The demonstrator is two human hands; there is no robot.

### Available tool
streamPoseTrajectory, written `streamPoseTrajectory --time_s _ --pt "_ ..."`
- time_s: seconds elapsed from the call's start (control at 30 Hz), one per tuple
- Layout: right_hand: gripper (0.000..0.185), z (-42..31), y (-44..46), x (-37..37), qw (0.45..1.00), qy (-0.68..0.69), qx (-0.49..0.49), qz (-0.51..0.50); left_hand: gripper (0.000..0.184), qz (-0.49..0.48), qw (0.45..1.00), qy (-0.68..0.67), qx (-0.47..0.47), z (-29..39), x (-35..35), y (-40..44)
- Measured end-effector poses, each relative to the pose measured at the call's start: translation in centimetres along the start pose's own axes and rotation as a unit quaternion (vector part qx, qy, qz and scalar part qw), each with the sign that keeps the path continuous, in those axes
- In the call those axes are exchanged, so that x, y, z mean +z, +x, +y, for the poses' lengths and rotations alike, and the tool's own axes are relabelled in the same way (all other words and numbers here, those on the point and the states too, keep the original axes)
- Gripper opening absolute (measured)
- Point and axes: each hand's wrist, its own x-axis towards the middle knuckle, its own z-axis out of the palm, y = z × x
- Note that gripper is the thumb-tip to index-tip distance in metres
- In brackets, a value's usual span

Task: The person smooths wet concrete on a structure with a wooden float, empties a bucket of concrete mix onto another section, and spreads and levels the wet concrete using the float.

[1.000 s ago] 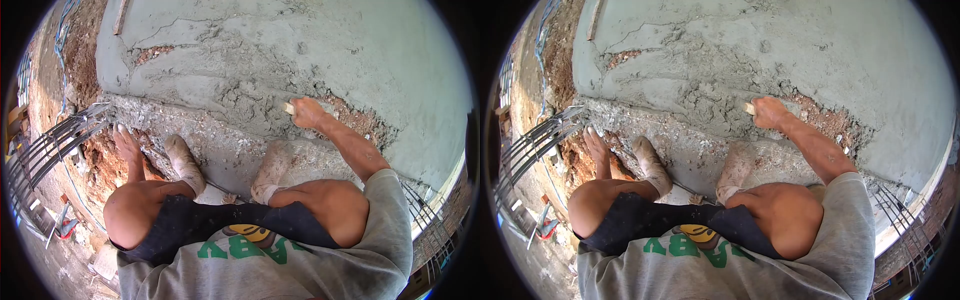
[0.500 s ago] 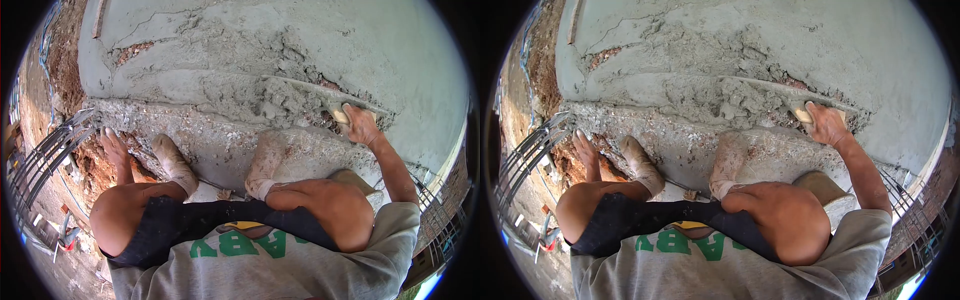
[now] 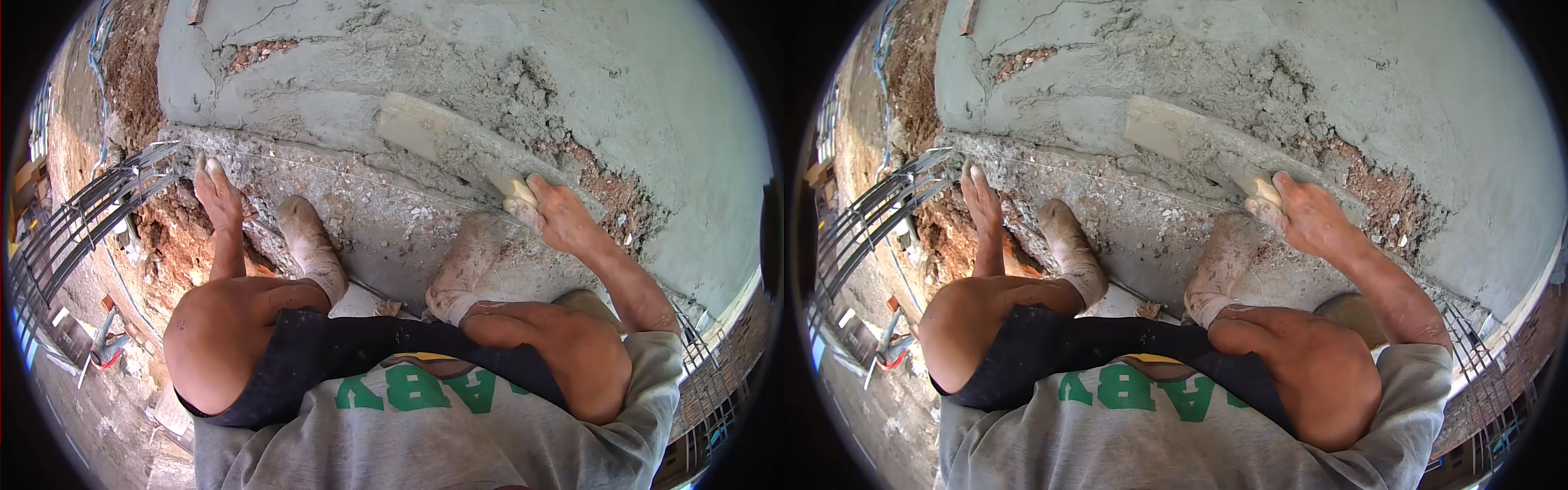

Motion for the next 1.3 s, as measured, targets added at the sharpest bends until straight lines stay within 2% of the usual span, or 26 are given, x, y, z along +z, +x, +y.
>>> streamPoseTrajectory --time_s 0.07,0.13,0.27,0.37,0.53,0.67,0.7,0.77,0.87,0.93,1.03,1.07,1.1,1.17,1.3 --pt "0.053 -3.3 3.2 -0.4 0.999 -0.016 -0.009 -0.043 0.058 0.0 1.0 -0.013 -0.023 0.4 -0.6 -0.1" --pt "0.05 -6.1 5.7 0.2 0.998 -0.034 -0.033 -0.044 0.06 0.005 1.0 -0.011 -0.022 0.3 -1.3 -0.3" --pt "0.042 -7.7 8.3 2.3 0.996 -0.053 -0.049 -0.053 0.059 0.025 0.998 -0.011 -0.053 1.5 -2.8 -1.4" --pt "0.042 -5.1 5.9 2.3 0.995 -0.072 -0.031 -0.066 0.058 0.038 0.998 -0.014 -0.049 -0.9 -3.3 -2.2" --pt "0.042 -0.2 -3.1 0.9 0.983 -0.143 0.068 -0.095 0.062 0.049 0.987 -0.04 -0.145 -0.2 -2.5 -0.6" --pt "0.044 4.3 -8.6 -0.8 0.962 -0.218 0.14 -0.086 0.061 0.036 0.994 -0.044 -0.094 1.0 -0.5 1.5" --pt "0.044 5.8 -9.9 -1.2 0.956 -0.234 0.155 -0.084 0.059 0.036 0.998 -0.028 -0.046 0.5 -0.1 1.6" --pt "0.044 8.8 -12.3 -1.8 0.944 -0.263 0.184 -0.082 0.057 0.026 0.999 -0.024 -0.041 -0.8 0.7 1.9" --pt "0.044 12.7 -15.8 -3.7 0.938 -0.298 0.171 -0.044 0.056 0.016 0.998 -0.044 -0.051 -1.1 0.7 1.6" --pt "0.044 11.8 -16.6 -5.0 0.951 -0.26 0.166 -0.016 0.056 0.0 0.995 -0.067 -0.072 -1.2 0.4 1.2" --pt "0.045 9.3 -13.8 -4.1 0.98 -0.166 0.104 0.032 0.055 0.004 0.996 -0.056 -0.077 -3.2 0.1 0.7" --pt "0.046 7.8 -11.6 -2.8 0.986 -0.136 0.079 0.047 0.054 0.005 0.992 -0.068 -0.105 -3.6 0.2 0.4" --pt "0.046 6.0 -9.4 -1.6 0.991 -0.105 0.055 0.064 0.053 0.021 0.996 -0.048 -0.068 -2.8 0.3 0.5" --pt "0.041 2.5 -4.3 -0.1 0.998 -0.041 0.013 0.039 0.053 0.027 0.996 -0.063 -0.059 -1.0 0.3 0.9" --pt "0.046 -1.2 1.8 2.4 0.997 -0.076 0.02 -0.018 0.057 0.008 0.999 0.01 -0.047 1.6 -0.5 1.4"
